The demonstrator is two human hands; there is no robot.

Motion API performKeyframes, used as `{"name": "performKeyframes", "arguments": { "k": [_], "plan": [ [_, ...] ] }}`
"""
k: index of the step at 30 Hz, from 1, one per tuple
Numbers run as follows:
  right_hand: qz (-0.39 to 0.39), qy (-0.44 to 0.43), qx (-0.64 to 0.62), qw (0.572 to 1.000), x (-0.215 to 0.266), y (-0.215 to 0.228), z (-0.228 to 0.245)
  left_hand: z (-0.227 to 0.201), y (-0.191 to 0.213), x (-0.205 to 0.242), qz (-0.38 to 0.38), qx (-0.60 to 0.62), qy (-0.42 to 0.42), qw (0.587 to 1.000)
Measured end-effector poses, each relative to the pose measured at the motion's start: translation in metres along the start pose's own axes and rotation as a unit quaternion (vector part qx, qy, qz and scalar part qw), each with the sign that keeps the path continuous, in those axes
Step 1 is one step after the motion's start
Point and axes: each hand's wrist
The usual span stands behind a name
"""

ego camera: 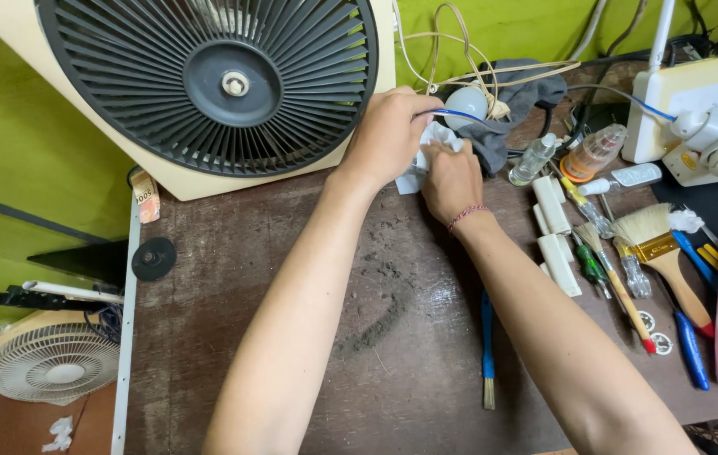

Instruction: The person cleans a wooden workbench with a tissue, then picks up a box fan to inspect its back and front. They plug the fan into a power strip and test it by turning the speed dial, causing the blades to spin.

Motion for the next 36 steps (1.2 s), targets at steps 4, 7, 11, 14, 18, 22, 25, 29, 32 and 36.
{"name": "performKeyframes", "arguments": {
  "k": [4, 7, 11, 14, 18, 22, 25, 29, 32, 36],
  "plan": [
    [0.050, -0.032, -0.030, 0.998, -0.003, 0.000, -0.012, 0.006, 0.001, 0.000, -0.012, 0.002, -0.001, 1.000],
    [-0.041, 0.014, -0.043, 0.998, -0.020, 0.012, -0.012, 0.003, 0.003, 0.001, -0.013, -0.002, 0.003, 1.000],
    [-0.119, 0.095, -0.029, 0.988, -0.037, 0.018, -0.007, -0.002, 0.008, 0.003, -0.011, 0.000, 0.001, 1.000],
    [-0.105, 0.127, -0.003, 0.986, -0.048, 0.017, -0.001, -0.007, 0.013, 0.003, -0.014, 0.025, 0.019, 0.999],
    [-0.091, 0.159, 0.019, 0.983, -0.059, 0.014, 0.012, -0.017, 0.020, 0.008, -0.014, 0.005, 0.025, 1.000],
    [-0.056, 0.203, 0.063, 0.976, -0.056, 0.008, 0.017, 0.001, 0.017, 0.011, -0.016, 0.007, 0.029, 0.999],
    [-0.026, 0.233, 0.095, 0.968, -0.045, 0.006, 0.016, 0.012, 0.013, 0.011, -0.025, 0.000, 0.032, 0.999],
    [0.010, 0.270, 0.149, 0.951, -0.033, 0.012, 0.009, 0.024, 0.002, 0.004, -0.044, -0.010, 0.044, 0.998],
    [0.032, 0.274, 0.154, 0.949, 0.010, 0.044, 0.004, 0.022, -0.005, 0.005, -0.050, -0.027, 0.039, 0.998],
    [0.056, 0.240, 0.087, 0.965, 0.028, 0.104, 0.005, 0.013, -0.004, 0.010, -0.050, -0.027, 0.033, 0.998]
  ]
}}
Point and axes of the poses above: each hand's wrist, its own x-axis away from the middle knuckle, its own y-axis out of the back of the hand, z = x × y, and after that the axes turned 12 degrees about x, right-handed
